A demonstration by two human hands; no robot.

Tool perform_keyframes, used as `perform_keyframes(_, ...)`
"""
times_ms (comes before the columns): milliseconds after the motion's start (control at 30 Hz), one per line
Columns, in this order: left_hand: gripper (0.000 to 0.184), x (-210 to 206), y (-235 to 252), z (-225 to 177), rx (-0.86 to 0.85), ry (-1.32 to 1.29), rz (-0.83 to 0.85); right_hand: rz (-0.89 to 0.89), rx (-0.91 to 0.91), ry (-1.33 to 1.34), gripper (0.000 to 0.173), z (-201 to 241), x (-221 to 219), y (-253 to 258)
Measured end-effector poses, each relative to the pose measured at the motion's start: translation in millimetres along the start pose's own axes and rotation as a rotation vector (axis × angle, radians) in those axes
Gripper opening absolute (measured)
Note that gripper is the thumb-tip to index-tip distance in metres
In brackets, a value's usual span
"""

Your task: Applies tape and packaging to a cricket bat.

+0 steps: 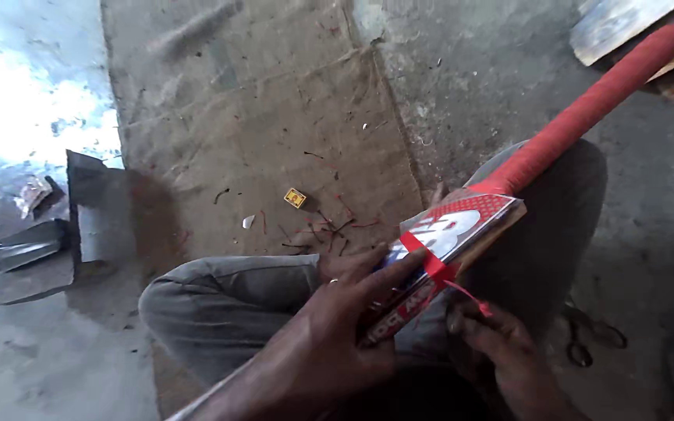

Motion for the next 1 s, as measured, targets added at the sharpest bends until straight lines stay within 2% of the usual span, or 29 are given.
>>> perform_keyframes(67, 0.094, 11.2, -2.7, -0.8, 0.03, -0.321, 0.171, 0.025, 0.014, 0.031, 0.017, 5.3, -5.9, 4.6)
perform_keyframes(133, 0.091, 17.3, 0.6, 5.3, 0.042, -0.458, 0.321, 0.035, 0.011, 0.055, 0.018, 4.8, -7.8, 8.6)
perform_keyframes(200, 0.084, 22.5, 9.7, 16.4, -0.006, -0.521, 0.391, 0.011, -0.006, 0.093, 0.018, 1.3, -7.8, 14.7)
perform_keyframes(267, 0.075, 30.9, 9.5, 20.9, -0.048, -0.468, 0.287, -0.016, -0.044, 0.116, 0.018, -0.2, -9.5, 23.2)
perform_keyframes(300, 0.069, 35.0, 4.1, 17.6, -0.078, -0.368, 0.152, -0.019, -0.053, 0.111, 0.019, 1.2, -11.0, 28.7)
perform_keyframes(400, 0.055, 13.7, -13.6, -1.2, -0.033, 0.413, -0.439, -0.059, -0.109, 0.104, 0.023, 10.3, -19.5, 43.8)
perform_keyframes(467, 0.066, -30.8, -15.4, -4.9, 0.023, 0.783, -0.606, -0.085, -0.149, 0.114, 0.022, 12.4, -25.2, 49.2)
perform_keyframes(500, 0.072, -52.4, -11.6, -1.2, 0.059, 0.9, -0.625, -0.099, -0.16, 0.108, 0.022, 12.6, -25.7, 49.6)
perform_keyframes(567, 0.069, -76.8, -1.9, 14.3, 0.085, 1.017, -0.656, -0.127, -0.151, 0.077, 0.021, 8.1, -20.9, 38.2)
perform_keyframes(733, 0.071, -72.1, 1.1, 22.3, 0.028, 1.001, -0.653, -0.203, -0.122, 0.001, 0.02, -10.4, -1.5, -4.8)
perform_keyframes(867, 0.077, -66.8, 0.7, 19.1, 0.013, 0.987, -0.616, -0.195, -0.152, 0.076, 0.019, -21.9, 7.7, -15.1)
perform_keyframes(1000, 0.064, -59.9, 2.6, 14.9, -0.035, 0.944, -0.563, -0.183, -0.18, 0.209, 0.018, -35.7, 21.0, -10.4)
Point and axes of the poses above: each hand's wrist, its own y-axis towards the middle knuckle, its own x-axis out of the back of the hand, z = x × y, the point moved 1 cm from there along y, towards the middle knuckle, and after that the axes turned 5 degrees about z, right-handed, at the moved point
